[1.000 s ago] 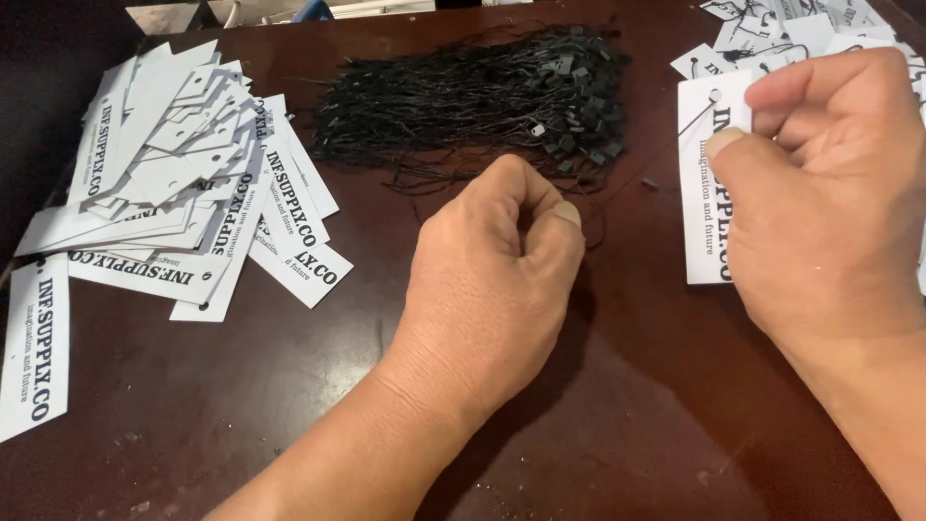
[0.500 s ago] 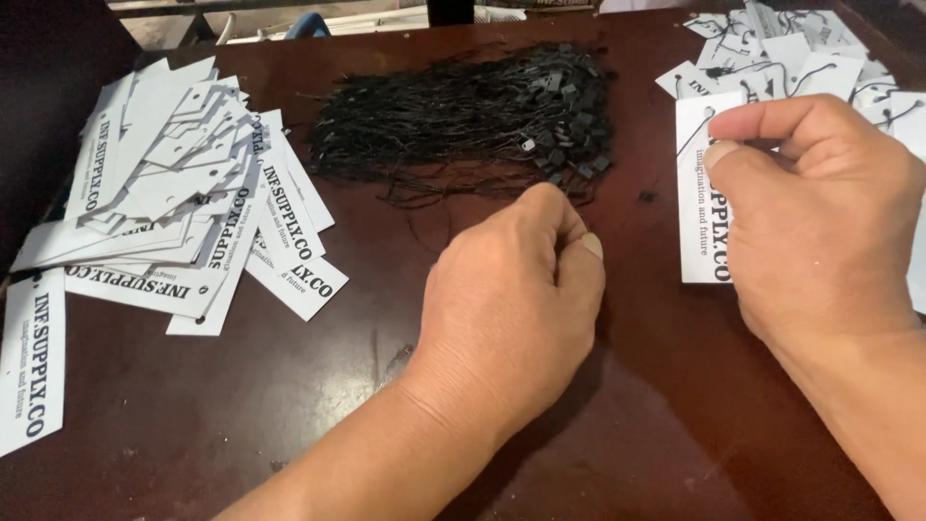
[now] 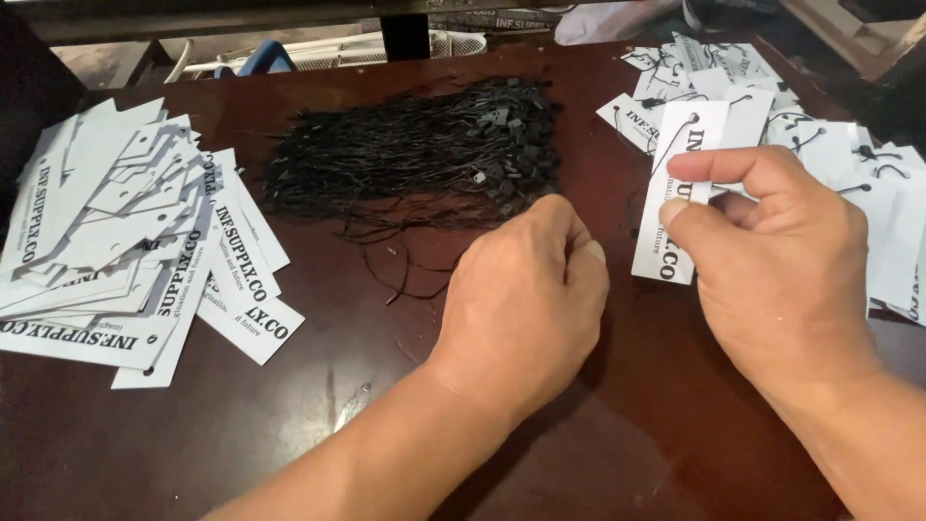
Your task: Attaching plastic string fasteners to paper clothing tags by threading them through pre-punched holes.
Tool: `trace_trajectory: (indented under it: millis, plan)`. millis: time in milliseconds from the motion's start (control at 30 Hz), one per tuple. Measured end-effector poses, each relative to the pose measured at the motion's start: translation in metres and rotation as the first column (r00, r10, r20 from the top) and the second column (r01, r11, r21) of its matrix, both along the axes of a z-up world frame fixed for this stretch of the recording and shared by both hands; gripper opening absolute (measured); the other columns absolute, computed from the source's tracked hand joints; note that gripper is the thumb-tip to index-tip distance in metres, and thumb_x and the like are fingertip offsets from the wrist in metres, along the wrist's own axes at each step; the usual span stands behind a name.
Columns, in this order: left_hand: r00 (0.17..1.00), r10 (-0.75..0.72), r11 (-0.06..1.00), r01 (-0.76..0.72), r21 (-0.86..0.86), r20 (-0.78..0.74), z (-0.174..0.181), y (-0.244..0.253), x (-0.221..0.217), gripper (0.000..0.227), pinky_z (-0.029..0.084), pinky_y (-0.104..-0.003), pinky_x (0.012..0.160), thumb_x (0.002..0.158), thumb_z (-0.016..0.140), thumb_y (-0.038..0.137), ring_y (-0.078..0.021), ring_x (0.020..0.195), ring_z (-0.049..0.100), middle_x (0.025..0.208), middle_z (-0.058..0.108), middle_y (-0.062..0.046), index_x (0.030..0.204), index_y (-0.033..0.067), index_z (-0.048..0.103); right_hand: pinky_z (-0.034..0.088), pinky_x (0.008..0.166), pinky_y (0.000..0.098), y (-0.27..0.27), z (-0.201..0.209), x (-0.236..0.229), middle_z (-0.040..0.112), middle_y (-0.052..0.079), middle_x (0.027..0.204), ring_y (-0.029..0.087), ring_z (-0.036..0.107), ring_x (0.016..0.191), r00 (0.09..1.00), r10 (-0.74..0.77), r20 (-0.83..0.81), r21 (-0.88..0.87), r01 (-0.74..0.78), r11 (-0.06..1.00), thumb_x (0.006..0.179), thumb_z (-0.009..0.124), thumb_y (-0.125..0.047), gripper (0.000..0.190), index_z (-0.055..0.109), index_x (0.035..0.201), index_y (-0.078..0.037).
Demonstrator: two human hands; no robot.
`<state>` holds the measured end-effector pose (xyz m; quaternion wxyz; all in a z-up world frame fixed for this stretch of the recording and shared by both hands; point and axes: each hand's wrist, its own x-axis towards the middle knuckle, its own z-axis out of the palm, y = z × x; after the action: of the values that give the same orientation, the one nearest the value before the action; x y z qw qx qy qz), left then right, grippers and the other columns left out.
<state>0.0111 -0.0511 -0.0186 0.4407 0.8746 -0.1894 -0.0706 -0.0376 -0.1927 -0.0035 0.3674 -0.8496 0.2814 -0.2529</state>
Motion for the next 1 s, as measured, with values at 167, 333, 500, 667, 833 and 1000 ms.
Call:
trace_trajectory:
  millis: [167, 333, 500, 667, 833, 1000]
  plan:
    - [1.000, -0.017, 0.998, 0.018, -0.066, 0.013, -0.001, 0.008, -0.001, 0.021, 0.043, -0.045, 0.063, 0.091, 0.050, 0.027, -0.0284, 0.069, 0.058, 0.071, 0.064, -0.002, 0.075, 0.0145, 0.049, 0.030, 0.058, 0.0261, 0.001, 0.000, -0.008, 0.037, -0.003, 0.055, 0.011, 0.029, 0.052, 1.000, 0.024, -0.010, 0.032, -0.023, 0.999, 0.092, 0.069, -0.015, 0.026, 0.078, 0.115, -0.023]
    - [0.997, -0.052, 0.997, 0.055, -0.049, 0.056, -0.002, 0.010, -0.004, 0.019, 0.045, -0.047, 0.067, 0.091, 0.048, 0.026, -0.0324, 0.072, 0.060, 0.074, 0.066, -0.004, 0.077, 0.0135, 0.050, 0.043, 0.077, 0.0255, -0.009, -0.010, -0.006, 0.065, -0.004, 0.084, 0.010, 0.053, 0.073, 0.998, -0.041, 0.042, -0.066, 0.043, 0.997, 0.095, 0.070, -0.017, 0.018, 0.076, 0.112, -0.021]
    - [0.991, -0.074, 0.996, 0.079, -0.045, 0.113, -0.003, 0.010, -0.005, 0.019, 0.044, -0.050, 0.066, 0.092, 0.047, 0.026, -0.0364, 0.070, 0.060, 0.075, 0.068, -0.007, 0.078, 0.0125, 0.050, 0.052, 0.077, 0.0273, -0.006, -0.006, -0.003, 0.070, 0.001, 0.106, 0.018, 0.071, 0.070, 0.994, -0.107, 0.032, -0.025, 0.108, 0.994, 0.093, 0.067, -0.017, 0.028, 0.073, 0.119, -0.023]
    - [0.982, -0.064, 0.983, 0.093, -0.156, 0.180, -0.006, 0.013, -0.008, 0.014, 0.047, -0.044, 0.061, 0.088, 0.050, 0.022, -0.0294, 0.066, 0.060, 0.072, 0.065, -0.003, 0.077, 0.0132, 0.051, 0.065, 0.065, 0.0285, -0.022, -0.024, 0.003, 0.065, 0.011, 0.115, 0.016, 0.073, 0.086, 0.949, 0.024, 0.316, 0.045, -0.040, 0.998, 0.099, 0.064, -0.001, 0.024, 0.059, 0.122, -0.003]
    - [0.878, -0.234, 0.967, 0.254, 0.010, 0.417, -0.020, 0.008, -0.016, 0.013, 0.045, -0.052, 0.057, 0.091, 0.050, 0.022, -0.0374, 0.068, 0.063, 0.079, 0.067, -0.006, 0.084, 0.0111, 0.052, 0.059, 0.057, 0.0222, -0.042, -0.026, 0.010, 0.060, 0.013, 0.118, 0.014, 0.073, 0.080, 0.910, -0.002, 0.414, 0.141, -0.061, 0.988, 0.101, 0.055, 0.003, 0.021, 0.050, 0.118, -0.009]
    - [0.824, -0.306, 0.952, 0.253, 0.174, 0.476, -0.029, 0.005, -0.020, 0.014, 0.043, -0.055, 0.044, 0.093, 0.049, 0.022, -0.0416, 0.059, 0.061, 0.076, 0.064, -0.005, 0.084, 0.0119, 0.052, 0.050, 0.065, 0.0234, -0.053, -0.018, 0.005, 0.060, 0.012, 0.133, 0.013, 0.069, 0.092, 0.938, 0.015, 0.346, -0.049, 0.003, 0.999, 0.107, 0.052, -0.005, 0.023, 0.052, 0.130, -0.005]
